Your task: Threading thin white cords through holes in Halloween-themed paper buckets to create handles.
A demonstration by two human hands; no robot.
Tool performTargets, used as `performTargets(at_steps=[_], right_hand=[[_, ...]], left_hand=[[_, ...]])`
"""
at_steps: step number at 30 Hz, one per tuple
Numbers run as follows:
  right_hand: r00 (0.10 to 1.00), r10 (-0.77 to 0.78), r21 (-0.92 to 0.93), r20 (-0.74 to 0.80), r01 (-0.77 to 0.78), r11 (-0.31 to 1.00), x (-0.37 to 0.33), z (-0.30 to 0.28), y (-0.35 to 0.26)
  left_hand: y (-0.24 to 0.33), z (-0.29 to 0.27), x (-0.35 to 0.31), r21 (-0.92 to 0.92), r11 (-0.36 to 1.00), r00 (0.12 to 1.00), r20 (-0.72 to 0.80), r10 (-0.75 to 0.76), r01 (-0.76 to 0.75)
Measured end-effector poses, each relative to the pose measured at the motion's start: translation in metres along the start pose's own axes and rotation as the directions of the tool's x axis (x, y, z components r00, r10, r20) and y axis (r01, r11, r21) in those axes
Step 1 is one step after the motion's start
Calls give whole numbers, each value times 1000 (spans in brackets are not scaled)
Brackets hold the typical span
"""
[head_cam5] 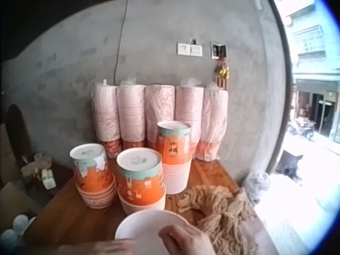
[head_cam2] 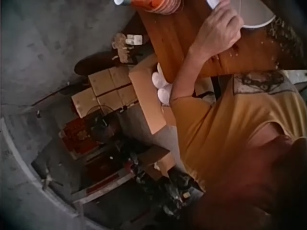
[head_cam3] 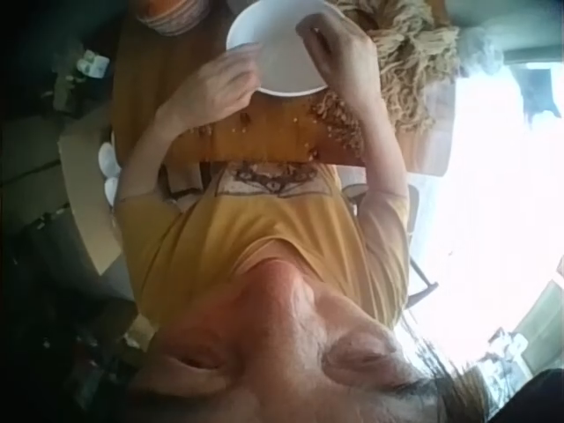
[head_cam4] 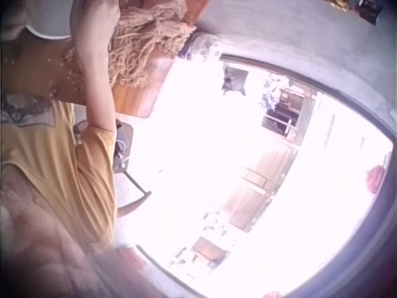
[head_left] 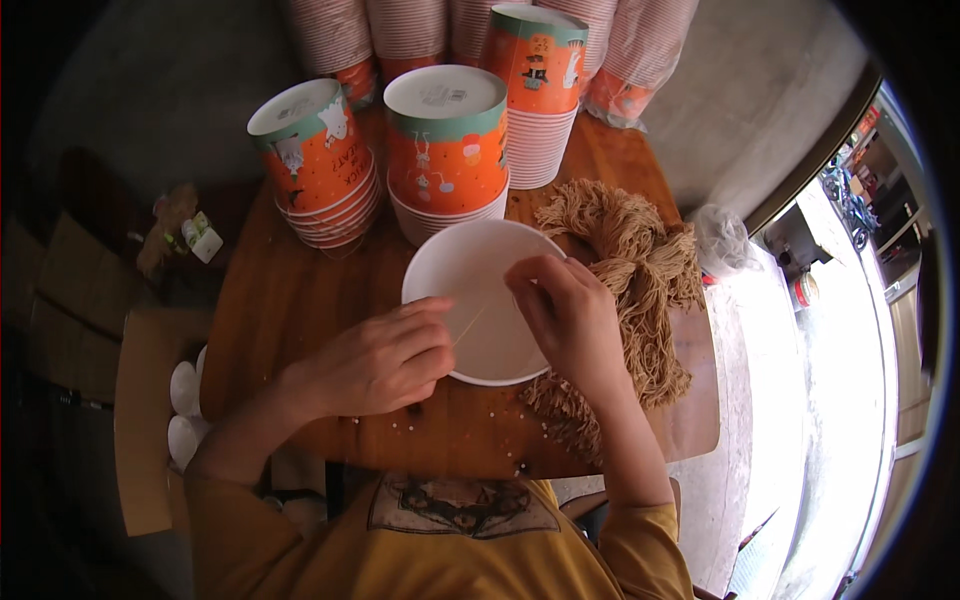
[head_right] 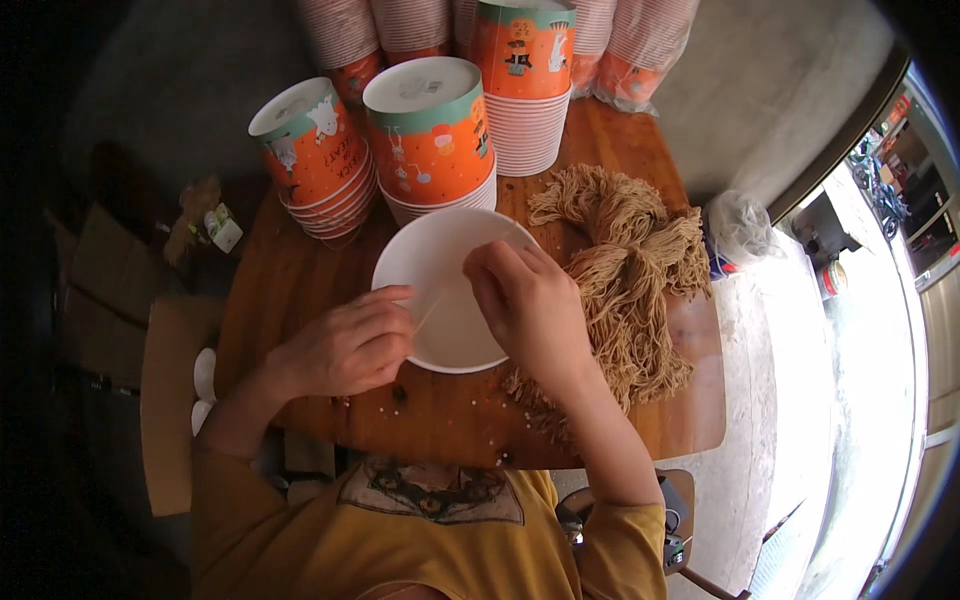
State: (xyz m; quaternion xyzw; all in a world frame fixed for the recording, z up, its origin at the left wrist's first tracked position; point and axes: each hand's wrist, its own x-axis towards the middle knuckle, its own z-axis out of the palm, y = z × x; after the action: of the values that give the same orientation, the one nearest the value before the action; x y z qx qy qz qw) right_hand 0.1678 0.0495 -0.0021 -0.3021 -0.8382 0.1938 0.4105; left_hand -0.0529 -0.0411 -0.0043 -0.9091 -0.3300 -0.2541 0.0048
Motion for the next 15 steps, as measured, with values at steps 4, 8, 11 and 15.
performTargets(at_steps=[4, 8, 11, 15], right_hand=[[969, -18, -8, 248, 21, 1000, 2, -37, 4], [837, -216, 340, 503, 38, 940, 4, -42, 7], [667, -176, 411, 724, -212, 886, 13, -22, -6], [557, -250, 498, 792, -354, 791, 29, 25, -15]], left_hand=[[-4, -18, -7, 8, 1000, 999, -51, 11, -10], [-13, -41, -21, -240, 968, 978, -171, -122, 79], [-28, -57, -36, -500, 854, 956, -151, -253, 147], [-50, -75, -68, -723, 639, 836, -158, -525, 264]])
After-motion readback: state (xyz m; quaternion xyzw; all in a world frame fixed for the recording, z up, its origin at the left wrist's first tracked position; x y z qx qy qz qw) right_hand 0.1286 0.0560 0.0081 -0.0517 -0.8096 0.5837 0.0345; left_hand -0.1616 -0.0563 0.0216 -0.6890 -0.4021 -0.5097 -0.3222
